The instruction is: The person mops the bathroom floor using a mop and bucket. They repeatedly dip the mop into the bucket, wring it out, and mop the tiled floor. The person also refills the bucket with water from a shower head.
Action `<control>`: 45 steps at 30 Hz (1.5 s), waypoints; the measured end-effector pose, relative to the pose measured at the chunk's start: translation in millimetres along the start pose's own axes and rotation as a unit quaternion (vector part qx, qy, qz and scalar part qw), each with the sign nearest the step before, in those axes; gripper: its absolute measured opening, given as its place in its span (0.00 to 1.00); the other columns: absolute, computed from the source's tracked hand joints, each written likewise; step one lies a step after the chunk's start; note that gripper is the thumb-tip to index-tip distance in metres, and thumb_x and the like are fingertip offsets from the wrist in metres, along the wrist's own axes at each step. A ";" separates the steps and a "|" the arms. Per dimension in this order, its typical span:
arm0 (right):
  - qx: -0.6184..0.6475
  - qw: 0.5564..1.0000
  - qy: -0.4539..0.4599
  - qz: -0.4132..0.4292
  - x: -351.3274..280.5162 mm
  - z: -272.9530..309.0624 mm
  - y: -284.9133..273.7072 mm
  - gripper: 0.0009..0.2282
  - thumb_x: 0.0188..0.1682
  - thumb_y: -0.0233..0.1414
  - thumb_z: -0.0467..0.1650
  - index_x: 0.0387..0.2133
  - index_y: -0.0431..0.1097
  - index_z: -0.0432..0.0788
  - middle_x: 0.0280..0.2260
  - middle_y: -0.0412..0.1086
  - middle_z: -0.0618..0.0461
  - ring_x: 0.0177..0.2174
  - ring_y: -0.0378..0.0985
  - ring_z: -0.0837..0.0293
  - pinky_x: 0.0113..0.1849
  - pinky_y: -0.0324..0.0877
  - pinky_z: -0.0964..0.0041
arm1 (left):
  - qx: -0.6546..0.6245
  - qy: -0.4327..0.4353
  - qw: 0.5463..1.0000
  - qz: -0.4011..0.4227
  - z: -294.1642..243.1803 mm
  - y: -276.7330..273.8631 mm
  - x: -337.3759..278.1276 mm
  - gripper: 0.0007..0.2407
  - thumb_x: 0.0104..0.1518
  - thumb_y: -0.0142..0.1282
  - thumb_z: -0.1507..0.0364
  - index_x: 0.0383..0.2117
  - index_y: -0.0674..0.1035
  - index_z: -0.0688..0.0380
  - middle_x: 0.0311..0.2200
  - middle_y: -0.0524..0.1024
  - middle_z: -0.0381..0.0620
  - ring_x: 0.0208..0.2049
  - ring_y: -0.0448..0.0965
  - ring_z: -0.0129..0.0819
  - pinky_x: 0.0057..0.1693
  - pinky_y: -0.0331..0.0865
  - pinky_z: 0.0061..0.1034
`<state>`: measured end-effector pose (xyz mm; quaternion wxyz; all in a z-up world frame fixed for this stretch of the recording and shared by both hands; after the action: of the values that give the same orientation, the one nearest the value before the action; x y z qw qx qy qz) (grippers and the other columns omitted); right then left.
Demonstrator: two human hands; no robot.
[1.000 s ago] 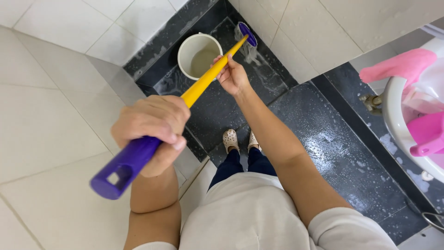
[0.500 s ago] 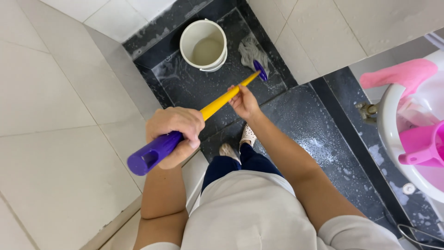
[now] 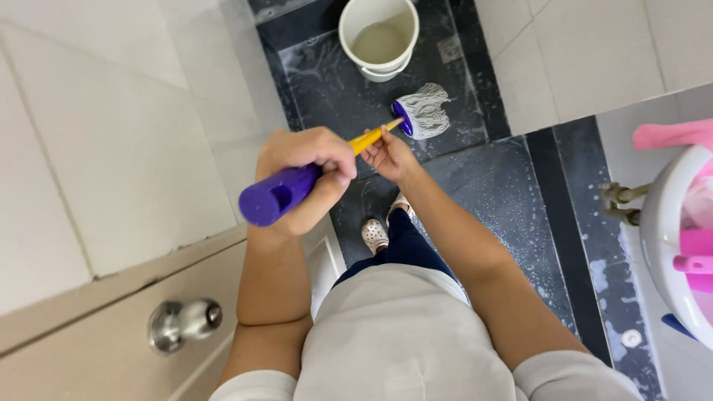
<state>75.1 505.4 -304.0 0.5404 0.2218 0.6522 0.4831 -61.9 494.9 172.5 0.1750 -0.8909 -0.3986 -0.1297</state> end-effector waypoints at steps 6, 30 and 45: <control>-0.092 0.993 0.043 -0.063 -32.1 -58.3 94.2 0.20 0.53 0.37 0.42 0.36 0.70 0.38 0.35 0.76 0.43 0.36 0.82 0.51 0.44 0.77 0.53 | 0.054 -0.015 0.998 -0.037 -21.9 -8.1 -26.0 0.04 0.52 0.52 0.85 0.29 0.75 0.63 0.26 0.73 0.43 0.21 0.71 0.23 0.32 0.62 0.17; -0.058 0.980 0.182 0.054 188.6 -104.5 77.2 0.10 0.57 0.47 0.30 0.26 0.66 0.39 0.25 0.70 0.48 0.28 0.75 0.53 0.48 0.74 0.58 | 0.141 0.091 0.857 -0.487 113.9 -32.6 -59.2 0.10 0.59 0.56 0.90 0.38 0.72 0.61 0.34 0.75 0.48 0.36 0.77 0.36 0.45 0.73 0.27; -0.409 0.910 -0.003 0.070 178.4 -28.5 131.5 0.14 0.60 0.38 0.39 0.55 0.60 0.52 0.40 0.71 0.42 0.37 0.81 0.48 0.39 0.77 0.53 | 0.195 0.025 0.833 -0.517 193.5 -65.9 -21.4 0.06 0.61 0.55 0.85 0.38 0.73 0.62 0.36 0.74 0.51 0.37 0.78 0.33 0.48 0.73 0.24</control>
<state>-38.4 696.2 -278.6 0.5506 0.0281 0.3791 0.7432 -107.9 602.0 3.2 0.2628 -0.4992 -0.8132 -0.1431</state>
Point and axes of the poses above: each hand's wrist, its own x-axis towards the middle knuckle, its own y-axis out of the palm, z = x × y, the point moved 4 cm from there along x, towards the middle knuckle
